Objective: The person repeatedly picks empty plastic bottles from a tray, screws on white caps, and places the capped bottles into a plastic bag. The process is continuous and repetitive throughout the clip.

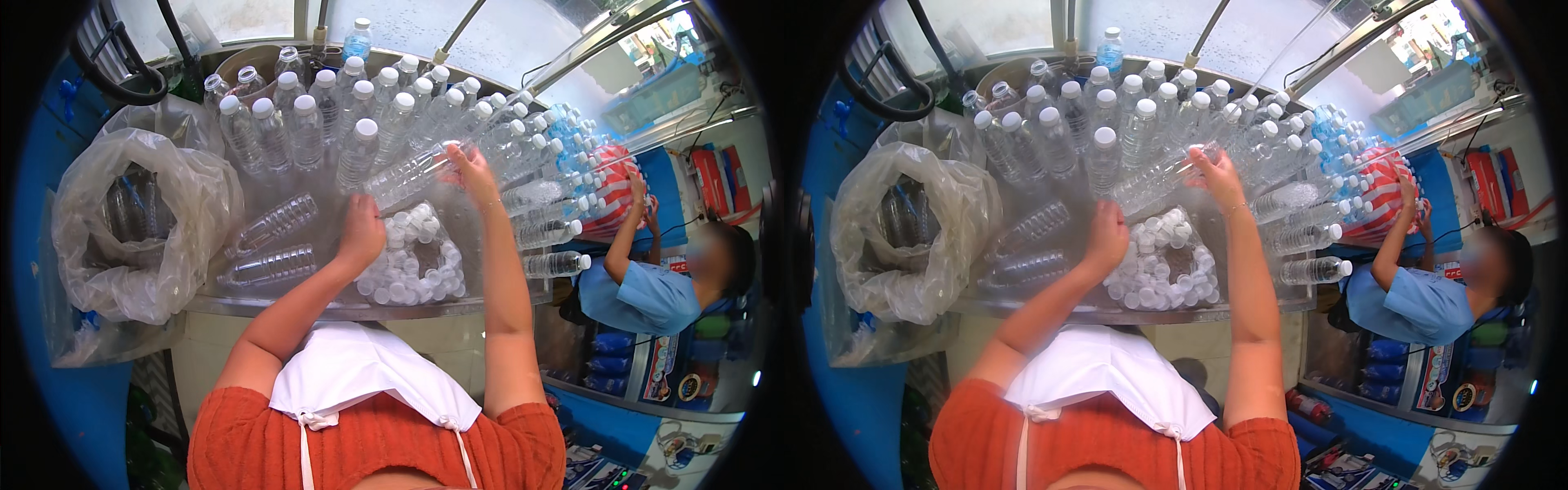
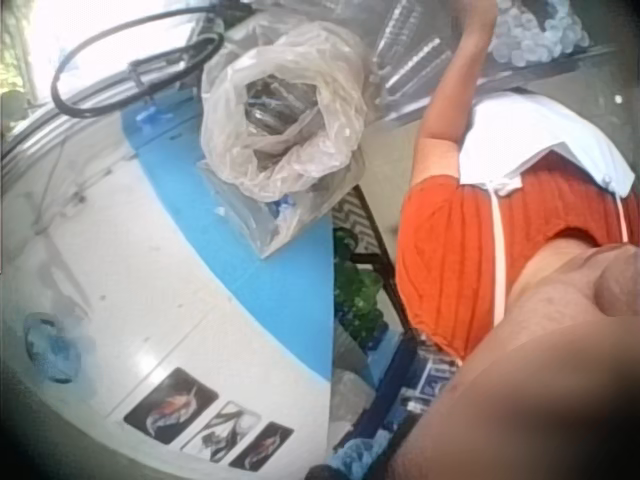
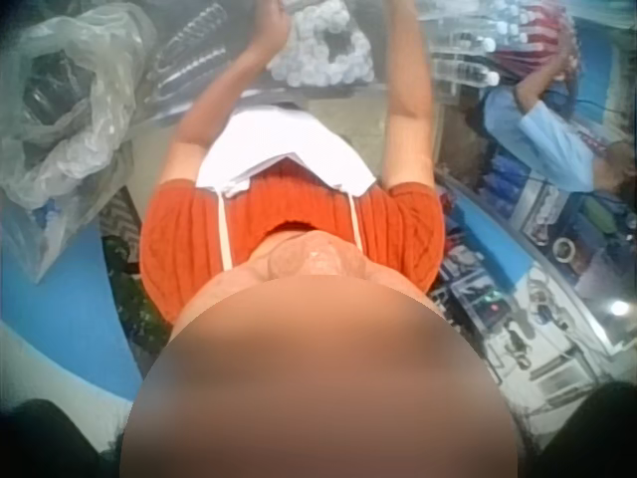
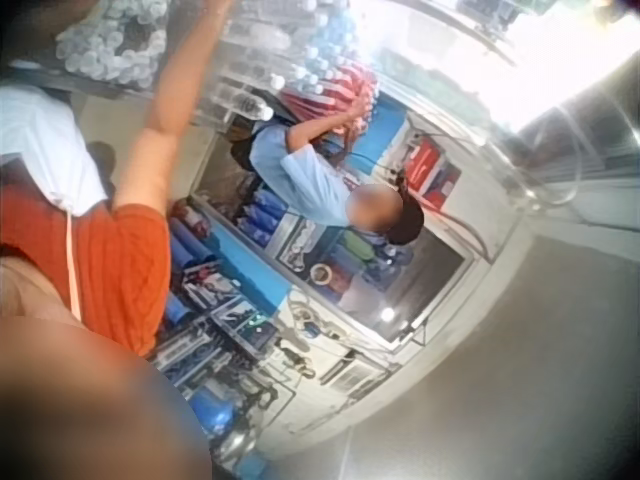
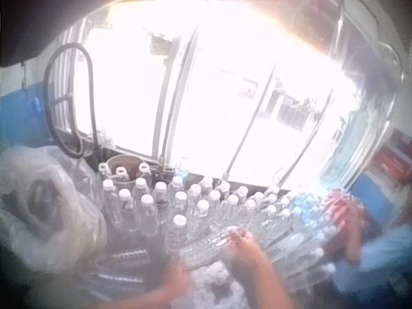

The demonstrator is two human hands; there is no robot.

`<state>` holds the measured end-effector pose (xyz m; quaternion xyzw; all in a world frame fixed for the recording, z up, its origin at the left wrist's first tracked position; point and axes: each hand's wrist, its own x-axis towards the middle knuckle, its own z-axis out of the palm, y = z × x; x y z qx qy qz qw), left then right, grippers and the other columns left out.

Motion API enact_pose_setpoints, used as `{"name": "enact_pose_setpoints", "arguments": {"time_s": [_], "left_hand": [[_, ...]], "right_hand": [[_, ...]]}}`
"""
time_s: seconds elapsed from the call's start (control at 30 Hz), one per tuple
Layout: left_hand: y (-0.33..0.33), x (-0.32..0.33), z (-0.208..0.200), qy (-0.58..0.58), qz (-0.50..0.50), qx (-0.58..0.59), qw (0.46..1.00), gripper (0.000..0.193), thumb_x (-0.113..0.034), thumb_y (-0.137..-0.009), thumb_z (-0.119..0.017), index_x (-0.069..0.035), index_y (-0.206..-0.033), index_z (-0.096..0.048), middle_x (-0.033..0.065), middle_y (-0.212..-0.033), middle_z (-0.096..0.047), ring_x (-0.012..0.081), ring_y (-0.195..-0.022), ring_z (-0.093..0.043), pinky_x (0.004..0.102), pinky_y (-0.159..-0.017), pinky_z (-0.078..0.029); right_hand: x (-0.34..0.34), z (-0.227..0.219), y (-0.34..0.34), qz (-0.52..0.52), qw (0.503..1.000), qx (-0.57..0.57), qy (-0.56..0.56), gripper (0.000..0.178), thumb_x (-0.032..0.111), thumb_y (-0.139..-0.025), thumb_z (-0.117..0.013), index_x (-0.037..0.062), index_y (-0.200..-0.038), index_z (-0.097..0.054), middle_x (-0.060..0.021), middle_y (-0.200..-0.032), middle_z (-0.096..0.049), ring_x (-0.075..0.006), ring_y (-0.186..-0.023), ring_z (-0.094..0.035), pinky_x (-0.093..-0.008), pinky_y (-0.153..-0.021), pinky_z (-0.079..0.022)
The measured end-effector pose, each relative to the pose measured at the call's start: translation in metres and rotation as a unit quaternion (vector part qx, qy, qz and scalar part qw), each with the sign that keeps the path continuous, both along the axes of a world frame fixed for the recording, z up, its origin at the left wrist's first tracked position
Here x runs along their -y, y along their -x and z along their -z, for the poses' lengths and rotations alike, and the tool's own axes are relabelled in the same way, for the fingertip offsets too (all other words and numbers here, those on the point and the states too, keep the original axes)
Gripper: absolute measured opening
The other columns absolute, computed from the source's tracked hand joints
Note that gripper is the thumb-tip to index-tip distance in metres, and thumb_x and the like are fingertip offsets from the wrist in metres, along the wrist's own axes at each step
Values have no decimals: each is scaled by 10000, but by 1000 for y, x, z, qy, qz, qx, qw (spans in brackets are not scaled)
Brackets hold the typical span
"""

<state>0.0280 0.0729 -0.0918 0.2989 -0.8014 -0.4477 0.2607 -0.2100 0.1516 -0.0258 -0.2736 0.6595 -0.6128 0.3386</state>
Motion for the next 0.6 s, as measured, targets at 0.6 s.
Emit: {"name": "enact_pose_setpoints", "arguments": {"time_s": [0.6], "left_hand": [[-24, -2, -16, 78, 124, 132, 980, 106, -67, -793, -566, -53, -820, -667, 157, -931, -606, 358, -919, -568, 425, -812, -479]], "right_hand": [[-3, -25, -17, 63, 909, -388, -140, 730, 494, -756, -781, 21, -1240, -508, -125, -974, -668, -226, -788, -675, -362, -674, -532]]}}
